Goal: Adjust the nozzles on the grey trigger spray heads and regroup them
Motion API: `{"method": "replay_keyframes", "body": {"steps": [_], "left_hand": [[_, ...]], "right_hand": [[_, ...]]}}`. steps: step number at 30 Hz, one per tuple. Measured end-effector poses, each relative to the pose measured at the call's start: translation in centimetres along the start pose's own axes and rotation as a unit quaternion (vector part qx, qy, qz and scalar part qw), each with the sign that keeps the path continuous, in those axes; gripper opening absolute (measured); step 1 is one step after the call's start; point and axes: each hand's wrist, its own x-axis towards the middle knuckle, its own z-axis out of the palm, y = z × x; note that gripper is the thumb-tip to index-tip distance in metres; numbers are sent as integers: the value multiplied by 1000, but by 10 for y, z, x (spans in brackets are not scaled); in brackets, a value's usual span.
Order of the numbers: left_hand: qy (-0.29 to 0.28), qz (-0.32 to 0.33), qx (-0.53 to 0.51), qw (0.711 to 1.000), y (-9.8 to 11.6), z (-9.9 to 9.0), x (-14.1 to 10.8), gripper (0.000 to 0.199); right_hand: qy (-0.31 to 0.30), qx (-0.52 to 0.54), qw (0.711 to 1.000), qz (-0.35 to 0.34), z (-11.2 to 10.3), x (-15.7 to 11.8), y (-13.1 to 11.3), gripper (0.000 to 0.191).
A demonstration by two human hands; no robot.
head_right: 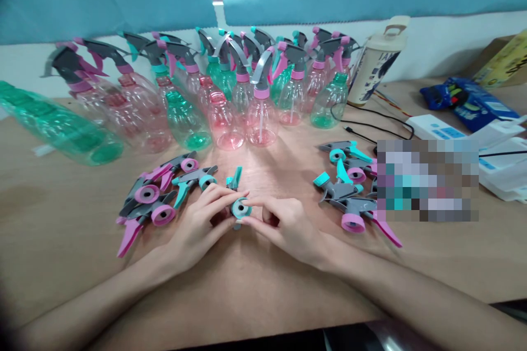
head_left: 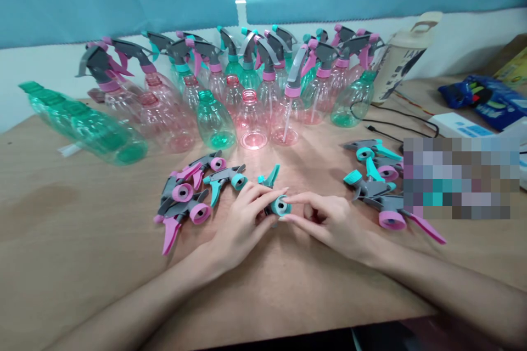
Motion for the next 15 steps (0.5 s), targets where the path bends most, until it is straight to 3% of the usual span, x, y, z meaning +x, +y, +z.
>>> {"method": "replay_keyframes", "body": {"steps": [5, 15], "left_hand": [[3, 5, 2, 1000, -1, 1, 0, 36], [-13, 31, 8, 999, 1, 3, 1, 30]], "right_hand": [[-2, 26, 1000, 18, 1, -1, 4, 23], [-62, 38, 997, 32, 2, 0, 2, 23]]}}
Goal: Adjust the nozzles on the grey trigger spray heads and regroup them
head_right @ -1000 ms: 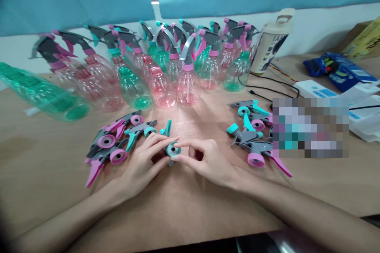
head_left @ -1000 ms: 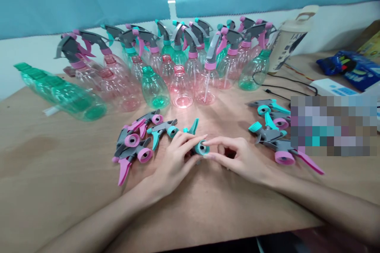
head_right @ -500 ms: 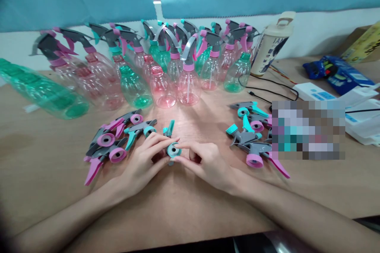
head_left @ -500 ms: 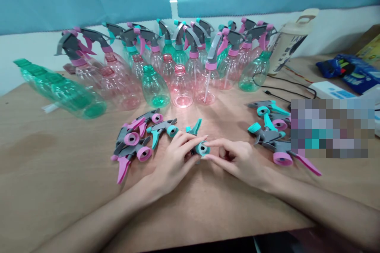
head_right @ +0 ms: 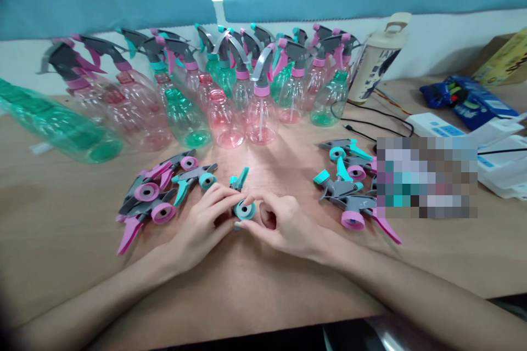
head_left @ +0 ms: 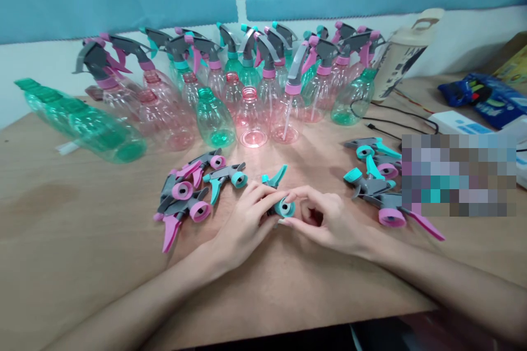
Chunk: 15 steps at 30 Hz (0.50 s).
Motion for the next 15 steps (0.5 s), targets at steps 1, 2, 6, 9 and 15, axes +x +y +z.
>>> {"method": "replay_keyframes", "body": {"steps": [1, 2, 6, 9, 15], "left_hand": [[-4, 2, -3, 1000, 0, 0, 0, 28], [-10, 3, -6, 1000, 0, 0, 0, 27], [-28, 1, -15, 999, 0, 1, 0, 23], [-33, 2, -19, 999, 0, 1, 0, 19], [-27, -2, -14, 1000, 0, 1, 1, 18]], "right_hand": [[-10, -5, 1000, 2, 0, 0, 0, 24], [-20, -13, 1000, 5, 0, 0, 1, 24], [-45, -46, 998, 16, -1, 2, 1, 29], [-57, -53, 997, 6, -3, 4, 1, 31], [-67, -42, 996, -28, -5, 4, 1, 28]]}}
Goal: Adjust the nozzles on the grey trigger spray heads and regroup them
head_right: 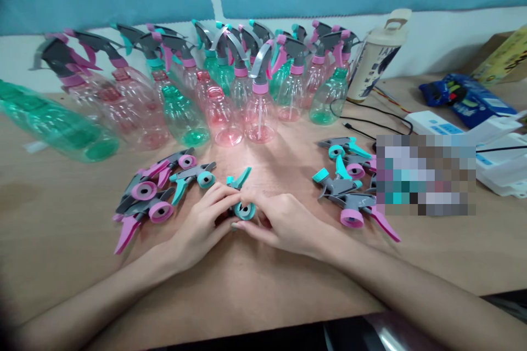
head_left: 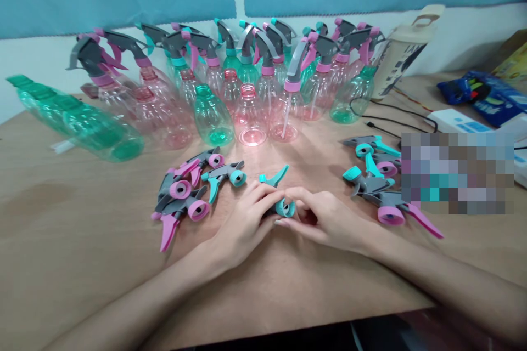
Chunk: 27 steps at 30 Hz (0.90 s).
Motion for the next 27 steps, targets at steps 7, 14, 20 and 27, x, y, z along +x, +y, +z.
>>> {"method": "replay_keyframes", "body": {"steps": [7, 14, 20, 27], "left_hand": [[-14, 1, -18, 1000, 1, 0, 1, 20], [7, -13, -17, 1000, -2, -1, 1, 26], [18, -18, 1, 1000, -2, -2, 1, 28], [19, -26, -3, 999, 0, -3, -1, 30]], "right_hand": [[23, -16, 999, -32, 4, 0, 5, 16], [29, 67, 996, 48, 0, 0, -1, 20], [30, 146, 985, 92, -4, 1, 3, 13], [36, 312, 942, 122, -1, 1, 17, 15]]}}
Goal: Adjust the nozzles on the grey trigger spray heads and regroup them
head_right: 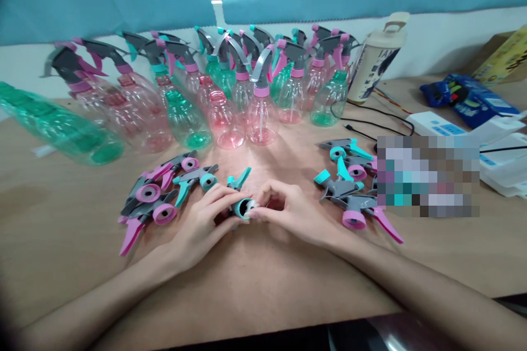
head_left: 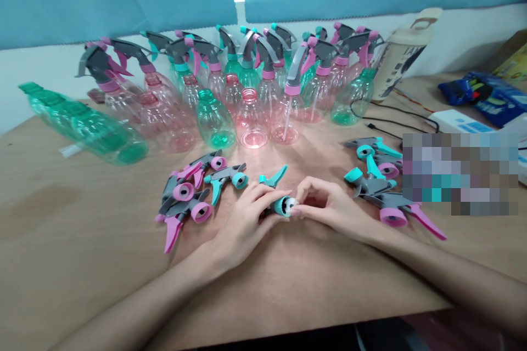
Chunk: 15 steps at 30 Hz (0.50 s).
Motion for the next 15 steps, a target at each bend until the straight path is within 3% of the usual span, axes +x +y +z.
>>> {"method": "replay_keyframes", "body": {"steps": [4, 8, 15], "left_hand": [[9, -17, -6, 1000, 1, -2, 0, 33], [16, -38, -8, 999, 2, -3, -1, 32], [29, -41, 4, 999, -1, -2, -3, 33]], "right_hand": [[18, -12, 1000, 18, -3, 1, -5, 28], [39, -88, 995, 19, -9, 2, -11, 18], [79, 67, 993, 65, -10, 6, -5, 17]]}}
